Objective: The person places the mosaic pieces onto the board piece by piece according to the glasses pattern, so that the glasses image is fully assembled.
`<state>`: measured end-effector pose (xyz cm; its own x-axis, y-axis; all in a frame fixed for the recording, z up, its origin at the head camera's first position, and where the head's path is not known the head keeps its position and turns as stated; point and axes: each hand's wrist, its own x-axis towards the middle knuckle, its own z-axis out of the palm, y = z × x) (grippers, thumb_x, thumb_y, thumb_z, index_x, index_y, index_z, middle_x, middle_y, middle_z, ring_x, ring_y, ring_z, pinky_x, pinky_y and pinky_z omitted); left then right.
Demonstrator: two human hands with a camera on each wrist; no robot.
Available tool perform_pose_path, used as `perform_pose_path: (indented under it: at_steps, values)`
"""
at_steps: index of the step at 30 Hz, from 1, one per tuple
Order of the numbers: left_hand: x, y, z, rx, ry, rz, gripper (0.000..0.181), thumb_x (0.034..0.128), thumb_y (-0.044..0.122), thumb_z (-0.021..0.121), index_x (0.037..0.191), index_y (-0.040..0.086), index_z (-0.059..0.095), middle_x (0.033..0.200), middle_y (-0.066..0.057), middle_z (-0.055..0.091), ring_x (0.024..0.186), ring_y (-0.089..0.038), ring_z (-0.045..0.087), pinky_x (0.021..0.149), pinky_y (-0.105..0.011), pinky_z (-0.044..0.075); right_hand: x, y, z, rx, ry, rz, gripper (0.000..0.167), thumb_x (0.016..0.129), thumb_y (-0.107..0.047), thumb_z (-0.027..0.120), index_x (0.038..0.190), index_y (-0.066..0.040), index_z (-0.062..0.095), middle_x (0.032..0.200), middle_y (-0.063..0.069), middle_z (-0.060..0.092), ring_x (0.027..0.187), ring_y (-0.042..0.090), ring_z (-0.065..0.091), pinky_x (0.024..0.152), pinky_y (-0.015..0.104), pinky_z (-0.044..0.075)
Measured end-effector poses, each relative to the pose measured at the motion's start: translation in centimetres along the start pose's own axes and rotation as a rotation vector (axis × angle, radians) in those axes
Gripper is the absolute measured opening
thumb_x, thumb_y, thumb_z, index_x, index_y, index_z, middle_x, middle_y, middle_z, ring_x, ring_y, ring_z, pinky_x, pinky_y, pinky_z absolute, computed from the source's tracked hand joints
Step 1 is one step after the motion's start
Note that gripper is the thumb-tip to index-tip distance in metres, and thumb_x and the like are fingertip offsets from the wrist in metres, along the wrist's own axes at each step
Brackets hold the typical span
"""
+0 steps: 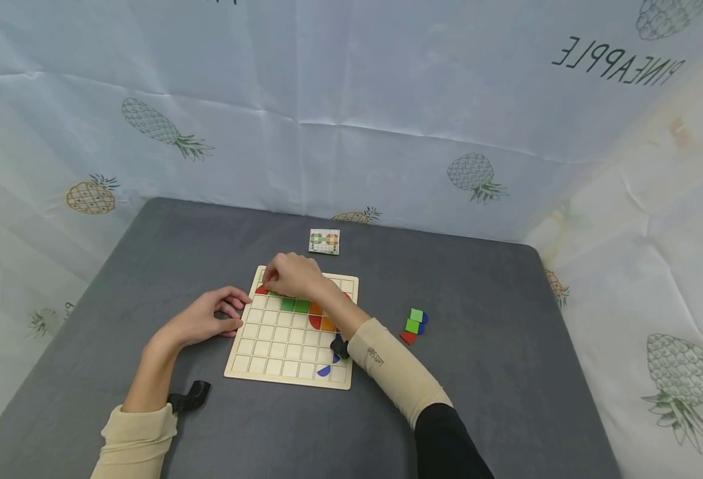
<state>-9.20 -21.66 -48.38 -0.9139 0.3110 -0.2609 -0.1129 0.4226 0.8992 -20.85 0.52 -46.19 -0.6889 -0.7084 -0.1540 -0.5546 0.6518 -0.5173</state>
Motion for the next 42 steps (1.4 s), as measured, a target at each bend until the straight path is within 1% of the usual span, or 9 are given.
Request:
perform_pose_path:
  at_steps: [5, 8, 13, 17, 22, 26, 33, 37, 42]
  values:
    - [0.0, 0.1, 0.1, -0.008, -0.003, -0.013, 0.039, 0.0980, -0.005, 0.071, 0.135, -0.006, 0.059, 0.110, -0.019, 0.058, 0.095, -0.024, 0.060, 0.075, -0.035, 0.066, -0.6, 0.5, -0.2, 0.017, 0.006, -0.002, 0.014, 0.106, -0.031, 0.072, 0.109, -0.024, 0.084, 0.101, -0.006, 0.080, 0.073, 0.010, 0.062, 0.057, 0.024, 0.042]
    - [0.0, 0.1, 0.1, -0.013, -0.010, -0.011, 0.039, 0.0983, -0.004, 0.071, 0.135, -0.006, 0.058, 0.110, -0.019, 0.058, 0.095, -0.024, 0.059, 0.075, -0.035, 0.066, -1.2, 0.9, -0.5, 0.029, 0.016, -0.006, 0.014, 0.105, -0.030, 0.072, 0.109, -0.024, 0.084, 0.101, -0.006, 0.080, 0.075, 0.010, 0.062, 0.059, 0.023, 0.044]
    - [0.1, 0.0, 0.2, -0.012, -0.013, -0.007, 0.039, 0.0982, -0.004, 0.072, 0.135, -0.006, 0.059, 0.109, -0.019, 0.058, 0.095, -0.025, 0.059, 0.075, -0.035, 0.066, -3.0, 1.6, -1.4, 0.058, 0.030, -0.012, 0.015, 0.105, -0.029, 0.073, 0.111, -0.020, 0.084, 0.105, -0.004, 0.081, 0.079, 0.008, 0.064, 0.067, 0.022, 0.050]
    - [0.1, 0.0, 0.3, -0.009, -0.007, -0.004, 0.039, 0.0975, -0.005, 0.072, 0.134, -0.006, 0.059, 0.109, -0.019, 0.058, 0.095, -0.025, 0.058, 0.074, -0.034, 0.066, -5.0, 2.4, -2.3, 0.076, 0.054, -0.030, 0.015, 0.105, -0.028, 0.074, 0.112, -0.018, 0.083, 0.109, -0.001, 0.081, 0.077, 0.007, 0.064, 0.065, 0.022, 0.050]
    - [0.2, 0.0, 0.3, -0.008, -0.005, -0.003, 0.039, 0.0975, -0.005, 0.071, 0.134, -0.006, 0.059, 0.109, -0.019, 0.058, 0.095, -0.025, 0.058, 0.074, -0.034, 0.066, -7.8, 3.6, -3.8, 0.091, 0.093, -0.036, 0.017, 0.104, -0.025, 0.074, 0.114, -0.014, 0.084, 0.112, 0.003, 0.081, 0.075, 0.009, 0.064, 0.065, 0.023, 0.050]
    - [0.1, 0.1, 0.2, -0.010, -0.008, 0.002, 0.039, 0.0974, -0.006, 0.071, 0.134, -0.006, 0.059, 0.111, -0.020, 0.058, 0.096, -0.025, 0.058, 0.074, -0.033, 0.066, -10.6, 5.0, -4.7, 0.100, 0.107, 0.015, 0.018, 0.103, -0.025, 0.075, 0.116, -0.015, 0.084, 0.113, 0.003, 0.080, 0.075, 0.009, 0.063, 0.063, 0.024, 0.050]
    - [0.1, 0.1, 0.2, -0.006, -0.006, -0.001, 0.039, 0.0971, -0.006, 0.071, 0.134, -0.006, 0.059, 0.114, -0.020, 0.057, 0.096, -0.025, 0.058, 0.075, -0.033, 0.066, -15.6, 8.3, -5.4, 0.107, 0.128, 0.106, 0.019, 0.101, -0.025, 0.079, 0.116, -0.015, 0.083, 0.101, 0.001, 0.077, 0.060, 0.013, 0.052, 0.054, 0.025, 0.041]
    - [0.1, 0.1, 0.1, -0.001, -0.004, -0.001, 0.039, 0.0973, -0.007, 0.070, 0.135, -0.006, 0.059, 0.115, -0.020, 0.055, 0.097, -0.025, 0.057, 0.075, -0.032, 0.066, -18.3, 10.3, -5.9, 0.135, 0.116, 0.150, 0.021, 0.099, -0.023, 0.081, 0.118, -0.012, 0.082, 0.103, 0.003, 0.076, 0.059, 0.012, 0.050, 0.054, 0.025, 0.041]
    - [0.1, 0.2, 0.0, 0.000, -0.002, -0.003, 0.039, 0.0971, -0.007, 0.071, 0.134, -0.006, 0.059, 0.115, -0.020, 0.055, 0.097, -0.025, 0.057, 0.075, -0.032, 0.066, -21.0, 12.9, -6.3, 0.155, 0.111, 0.166, 0.022, 0.099, -0.019, 0.080, 0.119, -0.008, 0.081, 0.108, 0.008, 0.077, 0.054, 0.006, 0.046, 0.052, 0.025, 0.041]
